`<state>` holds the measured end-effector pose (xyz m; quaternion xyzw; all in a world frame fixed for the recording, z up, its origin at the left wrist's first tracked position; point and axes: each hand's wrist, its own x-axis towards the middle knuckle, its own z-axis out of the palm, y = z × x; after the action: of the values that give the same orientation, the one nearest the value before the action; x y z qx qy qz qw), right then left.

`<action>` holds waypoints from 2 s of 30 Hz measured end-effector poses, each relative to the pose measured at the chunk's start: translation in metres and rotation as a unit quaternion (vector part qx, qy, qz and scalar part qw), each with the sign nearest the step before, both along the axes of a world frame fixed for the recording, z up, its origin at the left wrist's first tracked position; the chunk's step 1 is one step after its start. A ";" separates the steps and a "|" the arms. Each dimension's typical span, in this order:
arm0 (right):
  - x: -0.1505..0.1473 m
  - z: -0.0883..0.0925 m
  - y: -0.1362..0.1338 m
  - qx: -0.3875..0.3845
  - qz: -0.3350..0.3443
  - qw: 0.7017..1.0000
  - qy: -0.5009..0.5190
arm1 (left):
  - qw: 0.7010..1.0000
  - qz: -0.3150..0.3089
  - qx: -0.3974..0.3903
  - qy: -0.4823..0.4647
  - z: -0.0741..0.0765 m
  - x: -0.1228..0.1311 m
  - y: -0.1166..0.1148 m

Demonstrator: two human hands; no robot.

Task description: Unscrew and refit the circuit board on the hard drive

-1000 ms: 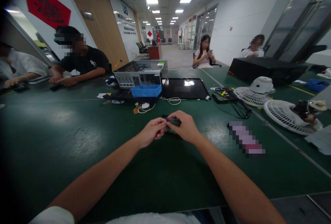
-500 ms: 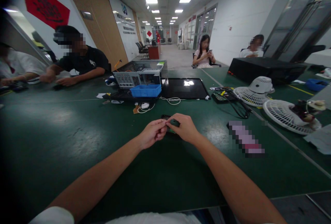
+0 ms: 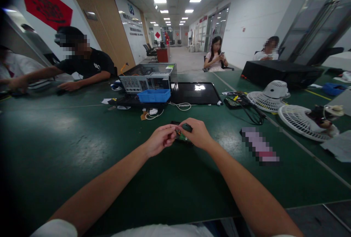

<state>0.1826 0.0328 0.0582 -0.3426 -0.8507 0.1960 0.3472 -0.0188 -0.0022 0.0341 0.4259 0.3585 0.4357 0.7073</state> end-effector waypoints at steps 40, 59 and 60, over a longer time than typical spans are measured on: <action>0.044 -0.005 0.032 -0.017 -0.039 0.977 -0.211 | 0.658 0.036 0.518 0.546 -0.035 -0.011 -0.001; 0.048 -0.049 0.062 -0.364 -0.136 0.917 0.096 | 0.725 0.143 0.353 0.574 -0.049 -0.009 0.005; 0.049 -0.052 0.065 -0.368 -0.146 0.910 0.127 | 0.722 0.144 0.345 0.582 -0.048 -0.008 0.003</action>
<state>0.2312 0.0982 0.0064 -0.5382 -0.6078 0.4841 0.3265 -0.0271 0.0013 -0.0137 0.7536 0.5815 0.2923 0.0920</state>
